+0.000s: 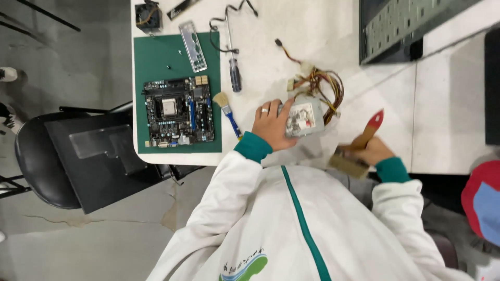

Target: Using a screwdriver to remove screws from a computer power supply unit to disassemble it.

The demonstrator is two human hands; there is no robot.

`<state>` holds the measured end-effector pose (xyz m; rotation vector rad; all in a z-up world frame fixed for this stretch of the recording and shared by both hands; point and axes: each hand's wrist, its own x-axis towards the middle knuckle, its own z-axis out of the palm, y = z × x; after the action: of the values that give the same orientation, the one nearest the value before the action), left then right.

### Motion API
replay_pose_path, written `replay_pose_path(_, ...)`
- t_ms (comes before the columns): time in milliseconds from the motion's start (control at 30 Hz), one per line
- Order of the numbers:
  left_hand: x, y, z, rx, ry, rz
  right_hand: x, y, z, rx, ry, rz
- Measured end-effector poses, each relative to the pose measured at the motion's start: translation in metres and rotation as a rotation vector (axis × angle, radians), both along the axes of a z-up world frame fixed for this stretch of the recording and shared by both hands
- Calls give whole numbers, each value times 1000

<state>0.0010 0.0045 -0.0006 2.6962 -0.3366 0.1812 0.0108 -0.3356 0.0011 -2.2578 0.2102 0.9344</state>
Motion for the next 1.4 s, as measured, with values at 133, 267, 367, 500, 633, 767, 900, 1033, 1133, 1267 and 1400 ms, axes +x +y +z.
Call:
replay_pose_path(133, 19, 33, 15, -78, 457, -74, 3, -30, -55, -40, -9, -22)
replay_pose_path(267, 14, 64, -21, -592, 591, 212, 17, -33, -30, -368, -271, -28)
replay_pose_path(367, 13, 85, -69, -805, 779, 495, 39, -15, -15, -299, -327, 19)
replay_pose_path(500, -5, 54, -2, -949, 1127, 571, 38, 66, 28, 191, 52, 13)
replay_pose_path(633, -11, 26, 34, -1269, 932, 556, 30, 94, 15, 187, 133, -46)
replay_pose_path(767, -18, 33, -38, -1293, 821, 559, 28, 79, -8, 278, 82, -54)
replay_pose_path(900, -29, 46, -81, -1266, 831, 658, 21, 74, -12, 249, 9, 31)
replay_pose_path(1033, -33, 47, -76, -1109, 861, 433, 11, 107, 31, 234, 41, 157)
replay_pose_path(1133, -35, 44, -67, -1065, 886, 388, 5, 107, 11, 239, 72, 193)
replay_pose_path(1267, -25, 35, -36, -1044, 932, 433, 7, 111, 10, 36, -10, 268)
replay_pose_path(1400, 5, 28, 136, -912, 1249, 515, 37, 136, 58, -274, -148, 336)
